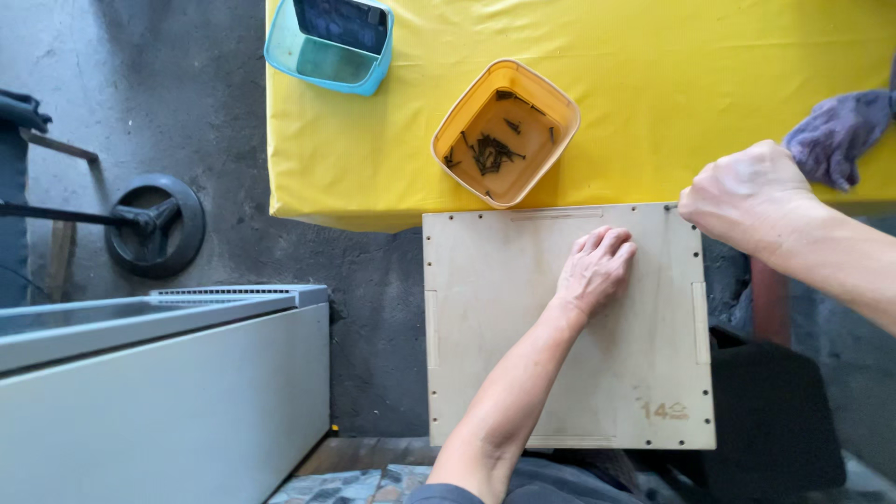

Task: The person uses a screwdriver to fasten screws into a flat wooden panel placed on a yellow-covered table. The person repeatedly picks screws from a container and drives them into pre-drilled holes along the panel's edges.

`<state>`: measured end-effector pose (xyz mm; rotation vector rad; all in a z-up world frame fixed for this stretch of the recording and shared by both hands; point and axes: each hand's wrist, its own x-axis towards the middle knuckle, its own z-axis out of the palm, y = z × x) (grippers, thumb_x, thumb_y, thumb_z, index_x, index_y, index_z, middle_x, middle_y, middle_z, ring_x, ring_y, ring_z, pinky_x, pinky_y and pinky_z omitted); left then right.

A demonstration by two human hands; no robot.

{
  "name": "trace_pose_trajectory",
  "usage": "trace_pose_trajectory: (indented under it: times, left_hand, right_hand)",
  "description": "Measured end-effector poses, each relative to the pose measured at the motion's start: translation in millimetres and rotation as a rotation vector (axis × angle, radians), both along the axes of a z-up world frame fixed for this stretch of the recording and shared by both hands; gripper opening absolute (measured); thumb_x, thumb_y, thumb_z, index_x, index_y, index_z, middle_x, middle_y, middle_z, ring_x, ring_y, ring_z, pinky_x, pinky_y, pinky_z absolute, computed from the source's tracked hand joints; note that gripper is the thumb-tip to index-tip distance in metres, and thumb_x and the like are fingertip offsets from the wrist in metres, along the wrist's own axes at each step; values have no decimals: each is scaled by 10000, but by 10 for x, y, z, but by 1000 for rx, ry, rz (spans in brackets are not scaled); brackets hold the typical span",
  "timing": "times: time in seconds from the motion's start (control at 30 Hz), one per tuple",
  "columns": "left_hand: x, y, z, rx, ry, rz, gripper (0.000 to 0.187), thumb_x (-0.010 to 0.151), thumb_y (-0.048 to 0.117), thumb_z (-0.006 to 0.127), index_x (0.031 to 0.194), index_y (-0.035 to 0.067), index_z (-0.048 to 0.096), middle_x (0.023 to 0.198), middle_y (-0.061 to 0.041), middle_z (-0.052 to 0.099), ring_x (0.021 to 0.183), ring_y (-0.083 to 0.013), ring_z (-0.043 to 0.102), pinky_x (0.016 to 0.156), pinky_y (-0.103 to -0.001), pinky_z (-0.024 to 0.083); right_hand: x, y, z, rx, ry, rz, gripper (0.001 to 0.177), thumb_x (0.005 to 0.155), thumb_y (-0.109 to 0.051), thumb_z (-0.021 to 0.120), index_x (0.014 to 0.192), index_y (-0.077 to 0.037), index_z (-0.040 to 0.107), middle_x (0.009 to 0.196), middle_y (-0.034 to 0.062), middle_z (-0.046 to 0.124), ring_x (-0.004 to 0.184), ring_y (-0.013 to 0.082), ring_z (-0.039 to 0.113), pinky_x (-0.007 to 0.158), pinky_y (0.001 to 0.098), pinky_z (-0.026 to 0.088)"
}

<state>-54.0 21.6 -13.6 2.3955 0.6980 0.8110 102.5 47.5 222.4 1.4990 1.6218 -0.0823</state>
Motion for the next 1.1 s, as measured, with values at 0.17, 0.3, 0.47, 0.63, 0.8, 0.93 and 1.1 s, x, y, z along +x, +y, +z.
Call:
trace_pose_trajectory:
  times: [0.17, 0.3, 0.47, 0.63, 0.8, 0.93, 1.1]
  left_hand:
    - [-580, 66, 55, 69, -29, -58, 346, 853, 148, 677, 1198, 124, 648, 1323, -29, 596, 1299, -240, 541, 1083, -410, 442]
    - [-599, 100, 117, 60, -32, -46, 283, 881, 141, 680, 1163, 129, 659, 1296, -23, 615, 1282, -230, 561, 1084, -403, 453]
    - [-604, 116, 153, 56, -27, -45, 279, 890, 137, 677, 1167, 113, 653, 1295, -30, 609, 1280, -229, 560, 1091, -404, 445]
    - [-590, 98, 190, 50, 60, -67, 325, 839, 156, 671, 1158, 105, 642, 1282, -44, 594, 1281, -238, 551, 1101, -417, 424]
    - [-603, 113, 231, 47, 57, -59, 306, 861, 157, 667, 1162, 110, 635, 1289, -40, 593, 1288, -238, 547, 1108, -415, 418]
    - [-599, 108, 242, 24, 36, -64, 306, 856, 149, 664, 1157, 106, 635, 1288, -39, 600, 1281, -237, 550, 1112, -420, 417]
    - [-612, 121, 251, 28, 33, -63, 241, 898, 145, 661, 1136, 109, 638, 1272, -31, 608, 1270, -235, 557, 1111, -417, 423]
  right_hand:
    - [308, -3, -209, -45, -34, -415, 274, 949, -409, 676, 1100, -189, 733, 948, 82, 774, 874, 223, 780, 744, 387, 648]
    - [762, 1, -330, 44, 284, -800, 297, 936, -342, 708, 1109, -106, 765, 862, 147, 768, 820, 297, 743, 678, 417, 614]
    - [879, -35, -390, -48, 244, -1027, 314, 984, -370, 684, 1172, -126, 748, 921, 203, 833, 866, 337, 804, 678, 384, 607]
    - [599, -102, -209, -13, -75, -388, 416, 882, -523, 694, 1263, -357, 709, 938, -56, 787, 871, 117, 774, 702, 287, 568]
    - [285, -223, -61, 34, -107, 21, 168, 1000, -262, 558, 1115, -322, 665, 987, -69, 736, 917, 104, 773, 689, 259, 625]
    - [155, -310, 32, 86, -104, 35, 152, 965, -249, 574, 1096, -255, 652, 973, -25, 731, 881, 115, 777, 673, 261, 627]
    - [68, -233, 91, 92, -92, -38, 158, 947, -265, 595, 1084, -226, 662, 949, -8, 742, 868, 139, 788, 624, 284, 643]
